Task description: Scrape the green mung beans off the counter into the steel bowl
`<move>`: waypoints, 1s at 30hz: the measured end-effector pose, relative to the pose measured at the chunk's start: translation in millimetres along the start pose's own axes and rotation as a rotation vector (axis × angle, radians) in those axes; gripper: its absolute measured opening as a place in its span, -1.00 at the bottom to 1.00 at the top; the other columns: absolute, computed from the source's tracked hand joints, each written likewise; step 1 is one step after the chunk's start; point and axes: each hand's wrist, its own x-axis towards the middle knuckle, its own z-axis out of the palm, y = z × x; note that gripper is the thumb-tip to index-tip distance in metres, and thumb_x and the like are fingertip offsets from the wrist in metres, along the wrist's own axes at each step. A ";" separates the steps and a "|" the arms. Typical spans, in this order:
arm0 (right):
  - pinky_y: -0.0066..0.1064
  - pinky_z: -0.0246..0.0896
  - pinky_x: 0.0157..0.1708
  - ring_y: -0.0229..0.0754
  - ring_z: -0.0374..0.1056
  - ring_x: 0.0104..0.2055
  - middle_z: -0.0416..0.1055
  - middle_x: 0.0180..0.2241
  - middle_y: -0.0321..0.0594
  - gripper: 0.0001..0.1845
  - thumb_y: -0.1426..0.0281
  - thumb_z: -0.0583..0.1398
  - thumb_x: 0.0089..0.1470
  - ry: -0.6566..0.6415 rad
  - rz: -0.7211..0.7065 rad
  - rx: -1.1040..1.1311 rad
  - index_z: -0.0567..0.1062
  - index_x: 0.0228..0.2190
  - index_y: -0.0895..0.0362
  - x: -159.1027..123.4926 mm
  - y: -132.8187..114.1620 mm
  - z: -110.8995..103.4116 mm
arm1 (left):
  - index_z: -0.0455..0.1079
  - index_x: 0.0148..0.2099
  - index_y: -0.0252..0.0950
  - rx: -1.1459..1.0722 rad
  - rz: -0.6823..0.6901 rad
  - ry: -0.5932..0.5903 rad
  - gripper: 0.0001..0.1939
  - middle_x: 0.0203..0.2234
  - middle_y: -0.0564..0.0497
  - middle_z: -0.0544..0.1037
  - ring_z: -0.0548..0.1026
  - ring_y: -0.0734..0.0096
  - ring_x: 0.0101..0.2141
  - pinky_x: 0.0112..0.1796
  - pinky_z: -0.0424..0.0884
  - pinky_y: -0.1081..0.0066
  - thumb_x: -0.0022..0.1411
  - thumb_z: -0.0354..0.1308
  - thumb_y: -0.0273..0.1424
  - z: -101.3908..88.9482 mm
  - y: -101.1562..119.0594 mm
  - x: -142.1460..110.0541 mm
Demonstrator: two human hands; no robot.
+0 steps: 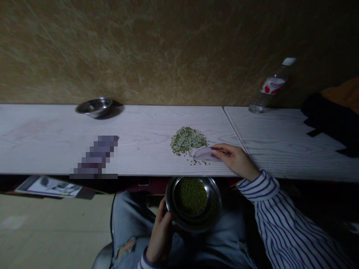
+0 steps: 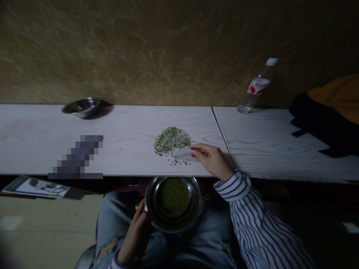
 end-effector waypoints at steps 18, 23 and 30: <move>-0.27 0.49 -0.19 -0.12 0.54 -0.27 0.61 -0.27 -0.15 -0.76 0.32 0.21 0.05 -0.011 -0.007 -0.010 0.59 -0.24 0.13 0.3 -4.8 2.8 | 0.31 0.13 -0.23 -0.011 0.007 -0.005 -0.38 -0.09 -0.09 0.57 0.52 0.15 -0.16 -0.25 0.44 0.29 -0.04 0.25 -0.41 -0.6 -2.2 1.3; -0.27 0.49 -0.20 -0.11 0.54 -0.27 0.61 -0.29 -0.15 -0.76 0.32 0.21 0.06 -0.010 -0.005 0.002 0.59 -0.24 0.13 0.2 -1.1 2.4 | 0.31 0.13 -0.24 -0.028 0.003 -0.019 -0.37 -0.09 -0.11 0.57 0.51 0.10 -0.11 -0.24 0.44 0.29 -0.06 0.27 -0.42 -0.5 -2.7 1.9; -0.25 0.50 -0.21 -0.09 0.55 -0.29 0.61 -0.32 -0.14 -0.71 0.23 0.25 0.04 0.029 0.028 0.067 0.58 -0.23 0.13 -1.4 5.7 -1.7 | 0.25 0.18 -0.22 -0.013 0.002 -0.053 -0.38 -0.19 -0.06 0.59 0.54 0.22 -0.28 -0.29 0.44 0.31 0.04 0.25 -0.39 -2.3 -1.5 1.1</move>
